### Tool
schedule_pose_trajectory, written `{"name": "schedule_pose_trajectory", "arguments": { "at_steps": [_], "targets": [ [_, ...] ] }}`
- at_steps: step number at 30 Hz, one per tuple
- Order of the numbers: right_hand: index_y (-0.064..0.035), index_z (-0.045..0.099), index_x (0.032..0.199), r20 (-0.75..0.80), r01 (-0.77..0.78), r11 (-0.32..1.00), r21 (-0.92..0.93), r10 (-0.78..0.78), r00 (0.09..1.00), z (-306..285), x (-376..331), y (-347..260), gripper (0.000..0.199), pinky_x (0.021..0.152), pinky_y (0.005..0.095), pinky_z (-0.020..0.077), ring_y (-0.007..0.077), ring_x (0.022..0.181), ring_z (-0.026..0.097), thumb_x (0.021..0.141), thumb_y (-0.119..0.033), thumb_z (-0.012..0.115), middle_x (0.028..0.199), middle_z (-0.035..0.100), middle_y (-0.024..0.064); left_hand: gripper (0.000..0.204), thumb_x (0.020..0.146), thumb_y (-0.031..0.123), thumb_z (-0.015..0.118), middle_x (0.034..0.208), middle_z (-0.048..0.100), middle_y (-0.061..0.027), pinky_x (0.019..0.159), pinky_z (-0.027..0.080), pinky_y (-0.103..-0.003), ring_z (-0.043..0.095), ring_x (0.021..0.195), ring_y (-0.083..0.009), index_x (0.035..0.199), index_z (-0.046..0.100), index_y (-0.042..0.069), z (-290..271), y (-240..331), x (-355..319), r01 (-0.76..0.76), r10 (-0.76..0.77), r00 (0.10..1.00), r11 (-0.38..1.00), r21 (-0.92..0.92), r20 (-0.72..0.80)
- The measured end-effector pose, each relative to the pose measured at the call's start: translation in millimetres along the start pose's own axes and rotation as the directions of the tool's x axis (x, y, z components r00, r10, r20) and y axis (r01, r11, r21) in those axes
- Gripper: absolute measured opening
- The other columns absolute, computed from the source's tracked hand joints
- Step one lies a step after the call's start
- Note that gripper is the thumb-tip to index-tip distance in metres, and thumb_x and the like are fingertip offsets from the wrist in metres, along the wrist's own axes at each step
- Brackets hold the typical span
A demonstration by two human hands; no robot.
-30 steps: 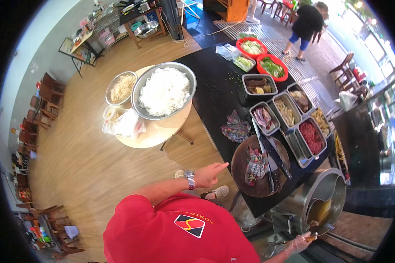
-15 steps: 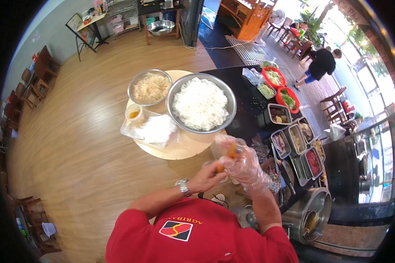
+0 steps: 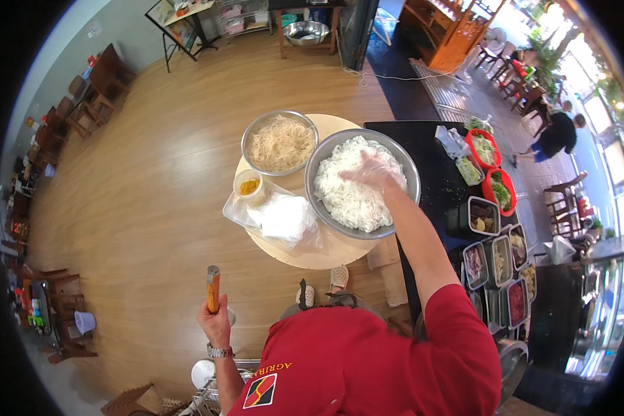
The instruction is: The person assembles bowls of noodle soup by placing noodles, shredded meat, and sliced vegetables into bowls, then ladling hot broth over them. The person uses a ladle and a strainer to handle noodles and broth, and wears disposable gloves while handling ingredients.
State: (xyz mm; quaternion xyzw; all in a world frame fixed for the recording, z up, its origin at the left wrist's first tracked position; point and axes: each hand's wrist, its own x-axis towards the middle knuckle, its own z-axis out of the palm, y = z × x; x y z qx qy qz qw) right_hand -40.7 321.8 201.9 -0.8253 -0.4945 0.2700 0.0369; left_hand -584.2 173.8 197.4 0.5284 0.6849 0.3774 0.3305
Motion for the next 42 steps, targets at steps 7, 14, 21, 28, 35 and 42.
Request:
{"name": "schedule_pose_trajectory", "arguments": {
  "at_steps": [7,14,21,28,35,42],
  "targets": [
    [-0.0136,0.044,0.157,0.042,0.184,0.96,-0.211,-0.179,0.983,45,22,18,0.093,0.119,0.0493,0.0368,0.0504,0.145,0.039,0.078,-0.045,0.082,0.162,0.025,0.0378,0.03,0.09,0.023,0.084,0.067,0.053,-0.0034,0.056,0.04,-0.033,0.045,0.06,-0.0136,0.084,0.064,0.002,19,35,-8,-0.169,0.321,0.916,0.852,0.495,-0.239],
    [-0.0115,0.066,0.133,0.047,0.358,0.933,-0.039,-0.356,0.933,-11,28,30,0.048,0.106,0.045,0.0505,0.0372,0.126,0.062,0.086,-0.021,0.065,0.127,0.067,0.0252,0.025,0.094,0.019,0.081,0.072,0.06,0.0004,0.058,0.043,-0.029,0.05,0.065,-0.0091,0.088,0.066,0.0,59,101,20,-0.189,0.267,0.92,0.943,0.273,-0.287],
    [-0.0055,0.069,0.123,-0.329,0.648,0.675,0.353,-0.558,0.762,-133,-35,31,0.042,0.095,0.0384,0.0574,0.0271,0.103,0.071,0.087,-0.025,0.078,0.114,0.071,0.0137,0.016,0.096,0.011,0.076,0.089,0.067,-0.0007,0.071,0.05,-0.024,0.058,0.078,-0.008,0.101,0.068,-0.002,54,138,66,-0.412,0.382,0.857,0.911,-0.014,-0.346],
    [-0.0014,0.067,0.124,-0.482,0.744,0.478,0.467,-0.568,0.667,-231,-86,7,0.043,0.089,0.0309,0.0593,0.0167,0.1,0.071,0.086,-0.012,0.083,0.113,0.073,0.0099,0.015,0.099,0.007,0.07,0.083,0.059,-0.0028,0.055,0.039,-0.023,0.049,0.067,-0.0074,0.111,0.066,-0.001,30,198,96,-0.637,0.547,0.769,0.62,-0.458,-0.329],
    [-0.0005,0.068,0.116,-0.45,0.753,0.5,0.429,-0.604,0.658,-288,-123,-31,0.035,0.086,0.0298,0.0563,0.0105,0.096,0.068,0.084,-0.009,0.077,0.105,0.072,0.005,0.015,0.102,0.012,0.064,0.072,0.047,-0.0031,0.048,0.035,-0.026,0.042,0.057,-0.0108,0.109,0.06,-0.002,50,278,110,-0.653,0.689,0.632,0.229,-0.722,-0.353],
    [-0.0003,0.069,0.114,-0.482,0.744,0.513,0.428,-0.567,0.668,-281,-134,-23,0.032,0.087,0.0277,0.0545,0.0099,0.096,0.067,0.086,-0.013,0.078,0.104,0.073,0.0044,0.008,0.098,-0.003,0.06,0.07,0.05,-0.0039,0.045,0.036,-0.026,0.043,0.053,-0.0103,0.105,0.057,0.0,128,322,134,-0.443,0.621,0.746,0.192,-0.876,-0.241]
  ]
}}
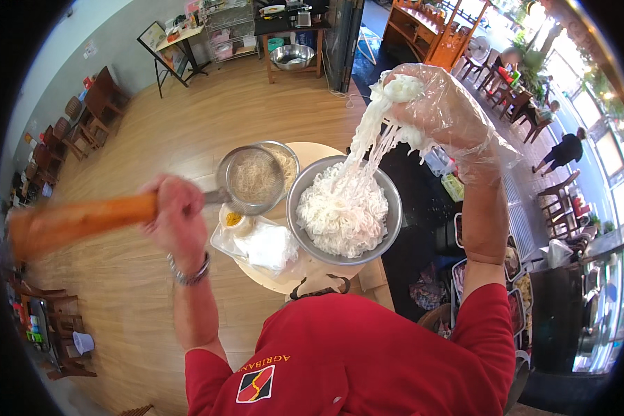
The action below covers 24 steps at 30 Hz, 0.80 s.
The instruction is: The person assembles bowls of noodle soup by placing noodles, shredded meat, and sliced vegetables into bowls, then ladling hot broth over them. The person uses a ladle and a strainer to handle noodles and broth, and wears disposable gloves while handling ingredients.
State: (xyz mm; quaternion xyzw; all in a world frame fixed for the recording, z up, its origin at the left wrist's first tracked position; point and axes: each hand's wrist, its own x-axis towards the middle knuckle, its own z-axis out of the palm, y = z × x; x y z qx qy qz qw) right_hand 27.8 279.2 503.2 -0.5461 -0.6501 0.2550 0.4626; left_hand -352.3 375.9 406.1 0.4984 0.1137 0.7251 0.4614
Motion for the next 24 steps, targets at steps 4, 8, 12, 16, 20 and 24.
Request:
{"name": "schedule_pose_trajectory", "arguments": {
  "at_steps": [4,8,12,16,20,24],
  "targets": [
    [-0.0003,0.068,0.117,0.04,0.02,1.0,-0.01,-0.02,0.999,-4,-6,-12,0.036,0.092,0.0301,0.0552,0.0133,0.101,0.069,0.085,-0.009,0.08,0.106,0.073,0.0064,0.005,0.096,-0.002,0.068,0.068,0.059,-0.0034,0.046,0.037,-0.024,0.052,0.055,-0.008,0.099,0.065,0.0,34,-56,-1,0.127,-0.124,0.992,0.988,-0.091,0.038],
    [-0.0008,0.068,0.121,-0.042,0.1,0.99,0.1,-0.096,0.995,-3,-15,-7,0.04,0.096,0.033,0.0559,0.0175,0.107,0.069,0.083,-0.006,0.082,0.11,0.074,0.0089,0.007,0.098,0.005,0.069,0.065,0.056,-0.0008,0.044,0.036,-0.024,0.049,0.051,-0.0075,0.095,0.065,0.0,61,-99,-17,0.185,-0.196,0.975,0.977,0.11,0.103],
    [-0.0031,0.071,0.12,0.074,0.141,0.984,-0.107,-0.134,0.988,25,-1,32,0.042,0.095,0.0324,0.0565,0.0182,0.104,0.071,0.083,-0.022,0.082,0.112,0.075,0.0094,0.009,0.097,0.007,0.071,0.065,0.058,-0.0005,0.045,0.037,-0.024,0.05,0.05,-0.0073,0.096,0.067,-0.001,77,-124,-41,0.314,-0.323,0.939,0.945,0.09,0.12],
    [-0.0079,0.072,0.118,0.226,0.003,0.773,-0.635,0.182,0.957,84,2,74,0.056,0.09,0.0371,0.0564,0.0281,0.099,0.072,0.078,-0.046,0.079,0.106,0.076,0.0116,0.013,0.093,0.009,0.079,0.067,0.062,0.0008,0.047,0.04,-0.021,0.052,0.052,-0.0041,0.091,0.068,0.0,89,-128,-57,0.426,-0.42,0.902,0.904,-0.044,0.101],
    [-0.0096,0.072,0.119,0.452,-0.077,0.783,-0.617,0.432,0.781,117,0,92,0.064,0.087,0.0437,0.054,0.0321,0.099,0.071,0.074,-0.055,0.078,0.105,0.075,0.0141,0.013,0.098,0.006,0.067,0.061,0.051,0.0016,0.044,0.036,-0.025,0.044,0.046,-0.0071,0.087,0.061,0.002,97,-126,-58,0.433,-0.43,0.901,0.899,-0.067,0.055],
    [-0.0101,0.07,0.13,0.186,-0.024,0.834,-0.552,0.15,0.971,114,-19,113,0.062,0.092,0.0397,0.0558,0.0295,0.102,0.071,0.081,-0.046,0.081,0.117,0.074,0.0118,0.016,0.099,0.006,0.065,0.06,0.048,0.0021,0.042,0.033,-0.025,0.04,0.045,-0.0063,0.085,0.059,0.003,89,-125,-47,0.459,-0.462,0.887,0.886,-0.069,-0.031]
  ]
}}
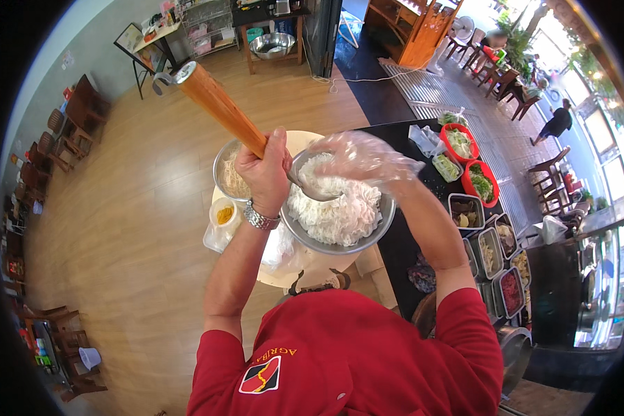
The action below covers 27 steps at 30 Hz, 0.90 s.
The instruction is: The person assembles bowls of noodle soup by placing noodles, shredded meat, and sliced vegetables into bowls, then ladling hot broth over them. The person uses a ladle and a strainer to handle noodles and broth, and wears disposable gloves while handling ingredients.
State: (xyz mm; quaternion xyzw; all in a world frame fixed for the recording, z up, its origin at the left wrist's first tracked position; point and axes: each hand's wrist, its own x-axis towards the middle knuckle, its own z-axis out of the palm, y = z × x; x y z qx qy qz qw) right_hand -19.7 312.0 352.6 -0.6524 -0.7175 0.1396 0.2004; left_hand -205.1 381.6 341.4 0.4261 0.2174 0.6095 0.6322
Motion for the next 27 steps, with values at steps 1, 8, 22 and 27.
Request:
{"name": "schedule_pose_trajectory", "arguments": {
  "at_steps": [1,8,22,27],
  "targets": [
    [-0.0064,0.069,0.132,-0.085,0.024,0.893,0.449,0.016,0.996,1,-11,10,0.062,0.094,0.0394,0.0556,0.0258,0.106,0.07,0.082,-0.039,0.083,0.123,0.072,0.0131,0.017,0.099,0.006,0.065,0.06,0.047,0.0023,0.042,0.032,-0.025,0.04,0.045,-0.0061,0.084,0.059,0.004,-2,2,2,0.008,-0.008,1.0,1.0,0.0,-0.018],
    [0.0006,0.035,0.157,0.213,-0.193,0.958,0.212,0.148,0.966,39,-51,49,0.114,0.123,0.0386,0.0322,0.0309,0.148,0.041,0.075,-0.059,0.086,0.159,0.043,0.023,0.011,0.097,0.006,0.069,0.06,0.053,0.0017,0.041,0.035,-0.023,0.044,0.045,-0.0046,0.09,0.061,0.003,-9,19,17,-0.039,0.035,0.999,0.992,-0.12,-0.032],
    [0.0062,0.069,0.114,0.292,-0.485,0.822,0.298,0.405,0.866,58,-44,69,0.062,0.073,0.0368,0.0564,0.0207,0.08,0.071,0.092,-0.051,0.073,0.099,0.073,0.0167,0.007,0.096,0.006,0.07,0.069,0.059,-0.0016,0.053,0.044,-0.025,0.055,0.057,-0.0096,0.096,0.066,0.001,-76,-70,-2,0.117,-0.131,0.987,0.983,0.143,0.096],
    [0.0042,0.071,0.111,0.456,-0.472,0.873,0.124,0.372,0.808,67,-2,42,0.071,0.076,0.0413,0.0549,0.0261,0.074,0.07,0.101,-0.063,0.05,0.093,0.072,0.0214,0.052,0.088,0.014,0.084,0.108,0.071,-0.0031,0.088,0.055,-0.03,0.067,0.099,-0.0117,0.135,0.065,0.003,-92,-102,-14,0.29,-0.452,0.839,0.843,0.453,0.304]
  ]
}}
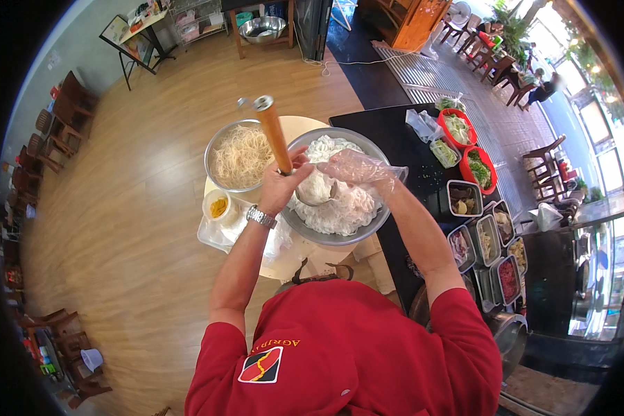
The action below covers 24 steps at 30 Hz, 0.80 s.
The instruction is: The person assembles bowls of noodle soup by placing noodles, shredded meat, and sliced vegetables into bowls, then ladling hot broth over them. The person uses a ladle and a strainer to handle noodles and broth, and wears disposable gloves while handling ingredients.
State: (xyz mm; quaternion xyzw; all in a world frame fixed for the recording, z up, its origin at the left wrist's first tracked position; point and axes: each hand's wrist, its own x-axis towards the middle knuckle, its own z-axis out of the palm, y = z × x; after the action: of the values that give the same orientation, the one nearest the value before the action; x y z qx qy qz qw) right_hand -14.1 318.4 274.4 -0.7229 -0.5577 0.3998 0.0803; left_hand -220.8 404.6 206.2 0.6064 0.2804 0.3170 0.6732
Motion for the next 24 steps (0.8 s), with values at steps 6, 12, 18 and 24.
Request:
{"name": "schedule_pose_trajectory", "arguments": {
  "at_steps": [6,12,18,24],
  "targets": [
    [0.0006,0.07,0.118,-0.263,0.205,0.959,0.195,-0.15,0.953,16,2,-26,0.059,0.075,0.0468,0.0538,0.0338,0.075,0.069,0.108,-0.05,0.042,0.093,0.072,0.021,0.091,0.081,0.012,0.089,0.156,0.049,-0.0107,0.12,0.038,-0.043,0.047,0.142,-0.0216,0.155,0.038,0.005,9,1,3,0.064,-0.083,0.967,0.994,0.089,0.24],
    [-0.001,0.077,0.097,-0.312,0.098,0.992,-0.081,-0.119,0.943,15,3,-25,0.057,0.084,0.0494,0.0523,0.0404,0.089,0.069,0.105,-0.05,0.049,0.091,0.072,0.0248,0.059,0.087,0.015,0.085,0.117,0.064,-0.0045,0.089,0.052,-0.032,0.061,0.103,-0.012,0.135,0.054,0.001,11,-11,8,0.099,-0.152,0.965,0.966,0.24,0.212],
    [-0.0013,0.075,0.081,-0.58,0.064,0.996,-0.057,-0.085,0.81,31,17,-7,0.051,0.076,0.0499,0.0537,0.0413,0.077,0.069,0.102,-0.045,0.058,0.076,0.07,0.0233,0.042,0.098,0.037,0.073,0.081,0.066,-0.0018,0.072,0.052,-0.031,0.061,0.078,-0.0101,0.107,0.07,-0.003,9,-10,4,0.077,-0.151,0.978,0.904,0.42,0.144],
    [0.0011,0.075,0.091,-0.694,0.014,0.993,-0.118,-0.092,0.714,40,46,25,0.055,0.073,0.0486,0.0565,0.0382,0.079,0.072,0.105,-0.047,0.052,0.081,0.073,0.0211,0.039,0.099,0.037,0.072,0.08,0.069,-0.0026,0.071,0.051,-0.031,0.061,0.076,-0.0098,0.099,0.074,-0.002,13,-7,-1,0.044,-0.084,0.991,0.944,0.328,0.108]
  ]
}}
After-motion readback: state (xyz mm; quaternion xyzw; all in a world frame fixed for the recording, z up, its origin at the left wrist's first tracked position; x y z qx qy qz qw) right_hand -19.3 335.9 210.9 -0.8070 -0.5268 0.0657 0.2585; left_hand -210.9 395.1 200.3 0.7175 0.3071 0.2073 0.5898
